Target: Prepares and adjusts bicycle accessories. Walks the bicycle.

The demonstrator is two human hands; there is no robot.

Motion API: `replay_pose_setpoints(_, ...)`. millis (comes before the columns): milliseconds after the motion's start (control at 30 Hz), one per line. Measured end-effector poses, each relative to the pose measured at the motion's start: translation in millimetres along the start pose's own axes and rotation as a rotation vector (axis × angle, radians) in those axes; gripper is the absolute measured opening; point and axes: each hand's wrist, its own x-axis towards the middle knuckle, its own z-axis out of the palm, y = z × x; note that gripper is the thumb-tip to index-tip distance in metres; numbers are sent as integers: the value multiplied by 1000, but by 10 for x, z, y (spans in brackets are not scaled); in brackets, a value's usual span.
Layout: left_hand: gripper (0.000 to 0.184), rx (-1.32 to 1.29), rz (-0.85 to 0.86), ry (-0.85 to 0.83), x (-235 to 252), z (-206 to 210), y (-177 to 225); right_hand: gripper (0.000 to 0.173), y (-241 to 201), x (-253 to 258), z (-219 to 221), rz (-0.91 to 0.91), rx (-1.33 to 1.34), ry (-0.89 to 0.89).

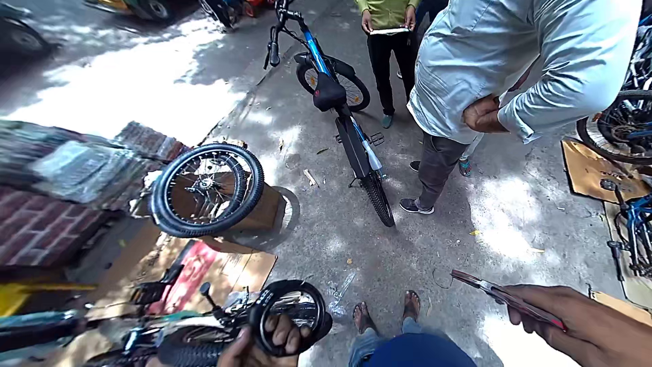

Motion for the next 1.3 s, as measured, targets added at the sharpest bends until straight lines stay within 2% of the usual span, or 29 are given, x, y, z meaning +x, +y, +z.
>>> replay_pose_setpoints(100, 28, -137, 16, 82, 266, 261, -459, 35, 69, 326, 579, -110, 444, -87)
replay_pose_setpoints(167, 21, -122, 20, 86, 309, 299, -630, 40, 10, 494, 788, -137, 595, -100)
replay_pose_setpoints(267, 25, -224, 69, 54, 254, 338, -734, 47, -61, 694, 895, -177, 751, -106)
replay_pose_setpoints(333, 30, -247, 123, 41, 251, 305, -748, 52, -68, 865, 862, -209, 767, -151)
replay_pose_setpoints(433, 15, -270, 208, 183, 357, 342, -754, 55, -129, 1153, 786, -244, 775, -287)
replay_pose_setpoints(533, 41, -254, 203, 205, 507, 315, -654, 54, -365, 1451, 696, -243, 702, -421)
replay_pose_setpoints(733, 38, -288, 92, 47, 757, 45, -337, 53, -859, 2064, 692, -200, 529, -531)
replay_pose_setpoints(900, 32, -505, 36, -177, 940, -233, 19, 47, -1133, 2427, 654, -160, 550, -545)
replay_pose_setpoints(967, 25, -476, 76, -255, 1010, -331, 132, 45, -1223, 2526, 608, -151, 575, -553)
replay_pose_setpoints(1100, 38, -361, 132, -300, 1076, -411, 181, 43, -1341, 2654, 553, -176, 560, -618)
replay_pose_setpoints(1300, 30, -410, 156, -337, 1160, -309, 164, 46, -1338, 2830, 382, -231, 438, -654)
